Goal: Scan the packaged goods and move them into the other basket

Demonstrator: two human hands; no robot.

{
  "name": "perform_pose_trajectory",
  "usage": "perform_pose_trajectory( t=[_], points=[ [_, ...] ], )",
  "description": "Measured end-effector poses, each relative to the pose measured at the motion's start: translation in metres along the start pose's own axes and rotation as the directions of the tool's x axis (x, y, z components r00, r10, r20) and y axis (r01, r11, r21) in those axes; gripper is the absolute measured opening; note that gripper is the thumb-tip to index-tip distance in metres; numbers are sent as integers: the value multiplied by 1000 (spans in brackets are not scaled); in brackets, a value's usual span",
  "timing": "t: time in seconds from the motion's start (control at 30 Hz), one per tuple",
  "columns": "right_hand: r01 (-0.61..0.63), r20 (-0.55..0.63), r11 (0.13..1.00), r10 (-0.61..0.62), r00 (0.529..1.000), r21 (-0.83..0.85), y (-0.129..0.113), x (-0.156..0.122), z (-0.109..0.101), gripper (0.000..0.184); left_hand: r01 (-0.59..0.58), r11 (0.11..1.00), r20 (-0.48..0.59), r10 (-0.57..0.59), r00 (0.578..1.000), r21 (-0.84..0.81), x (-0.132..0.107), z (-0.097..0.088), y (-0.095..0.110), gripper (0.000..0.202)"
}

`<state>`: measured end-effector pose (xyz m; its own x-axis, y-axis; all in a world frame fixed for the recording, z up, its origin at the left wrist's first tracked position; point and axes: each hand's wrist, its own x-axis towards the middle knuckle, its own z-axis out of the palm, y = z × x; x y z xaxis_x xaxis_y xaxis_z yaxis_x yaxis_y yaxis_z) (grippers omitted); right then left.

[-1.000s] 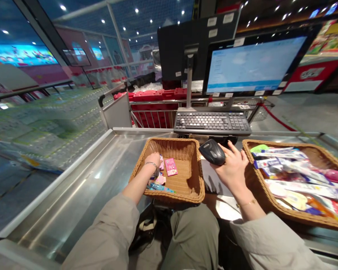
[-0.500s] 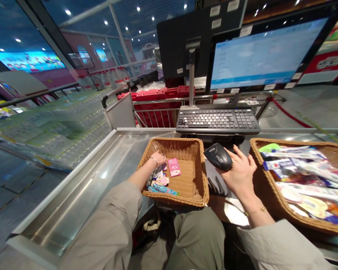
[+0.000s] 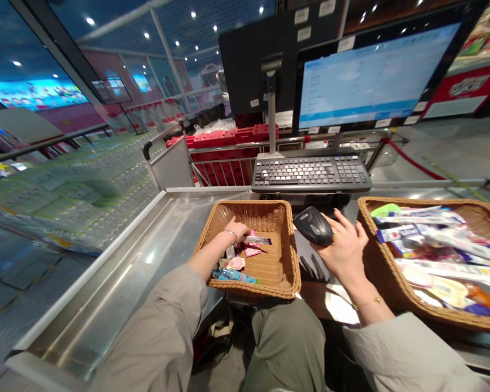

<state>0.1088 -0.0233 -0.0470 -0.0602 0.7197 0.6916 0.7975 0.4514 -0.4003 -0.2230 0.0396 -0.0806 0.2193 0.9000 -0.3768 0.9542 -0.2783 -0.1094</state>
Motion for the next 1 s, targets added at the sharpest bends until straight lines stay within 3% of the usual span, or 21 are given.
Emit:
perform_pose_trajectory(
  t=[0.23,0.57,0.77,1.0],
  points=[
    [-24,13,999,24,1000,-24,5,0,-3,31,53,998,-13,-54,998,-28,4,21,26,33],
    [-26,-3,999,26,1000,-26,11,-1,-3,30,118,993,-15,-118,993,7,-4,25,43,50],
    [-32,-10,999,32,999,-25,12,-2,-4,30,135,991,-51,-134,990,18,-4,30,57,42],
    [-42,-9,999,42,999,-8,11,-2,-9,28,156,987,-40,-157,987,-25,-2,21,47,27]
  ],
)
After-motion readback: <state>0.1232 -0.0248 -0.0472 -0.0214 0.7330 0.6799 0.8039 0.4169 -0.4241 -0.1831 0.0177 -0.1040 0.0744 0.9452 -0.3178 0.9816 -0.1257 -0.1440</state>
